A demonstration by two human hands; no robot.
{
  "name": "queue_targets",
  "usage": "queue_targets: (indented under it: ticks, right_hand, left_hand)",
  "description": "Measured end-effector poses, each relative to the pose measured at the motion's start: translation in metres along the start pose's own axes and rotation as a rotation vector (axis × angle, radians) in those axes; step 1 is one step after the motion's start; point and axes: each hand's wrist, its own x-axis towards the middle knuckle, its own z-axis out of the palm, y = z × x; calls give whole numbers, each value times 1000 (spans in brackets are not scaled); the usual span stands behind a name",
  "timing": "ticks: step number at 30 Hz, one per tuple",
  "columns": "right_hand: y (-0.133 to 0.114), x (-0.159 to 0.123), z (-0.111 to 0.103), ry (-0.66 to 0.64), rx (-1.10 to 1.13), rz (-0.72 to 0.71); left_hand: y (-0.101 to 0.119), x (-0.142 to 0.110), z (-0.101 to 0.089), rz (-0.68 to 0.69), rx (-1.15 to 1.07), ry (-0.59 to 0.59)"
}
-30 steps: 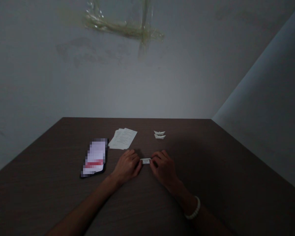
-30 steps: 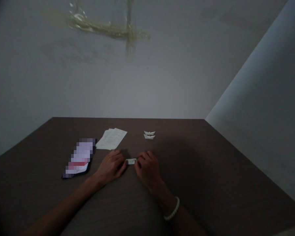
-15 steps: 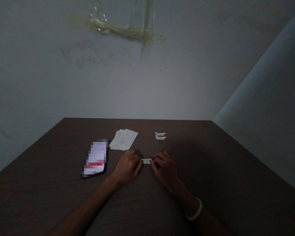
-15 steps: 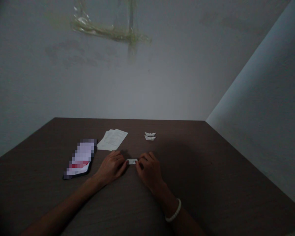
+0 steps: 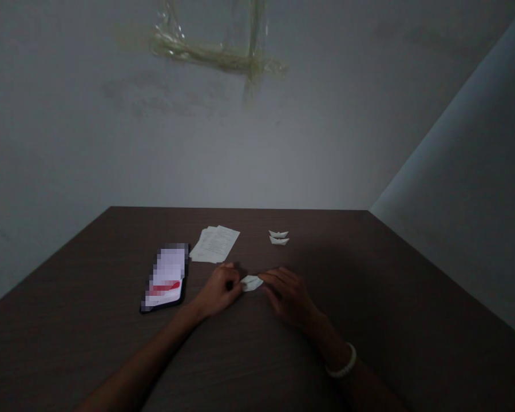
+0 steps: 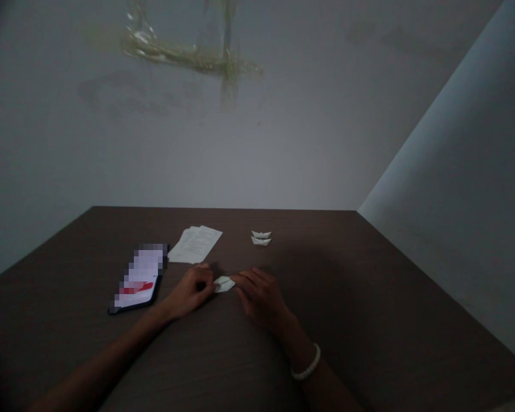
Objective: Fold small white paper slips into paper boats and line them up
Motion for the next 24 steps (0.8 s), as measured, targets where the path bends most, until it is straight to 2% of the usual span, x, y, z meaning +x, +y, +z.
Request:
queue_targets:
  ticks: [4,9,14,19,24]
  right_hand:
    - [-1,2,-2,-45,-57,-81]
    - [-3,4,-2,-119,-82,-76]
    - [-3,4,1,-134,-84,-29]
    - [-2,4,3,-139,-85,29]
    - [-2,3,7,-154,-72,-2]
  left_hand:
    - [-2,0,2,59,-12,1]
    - [-1,1,1,73,15,-5]
    - [8,-1,-1,22,119,105]
    - [10,-6,0,171,186,78]
    - [6,-7,4,190,217,55]
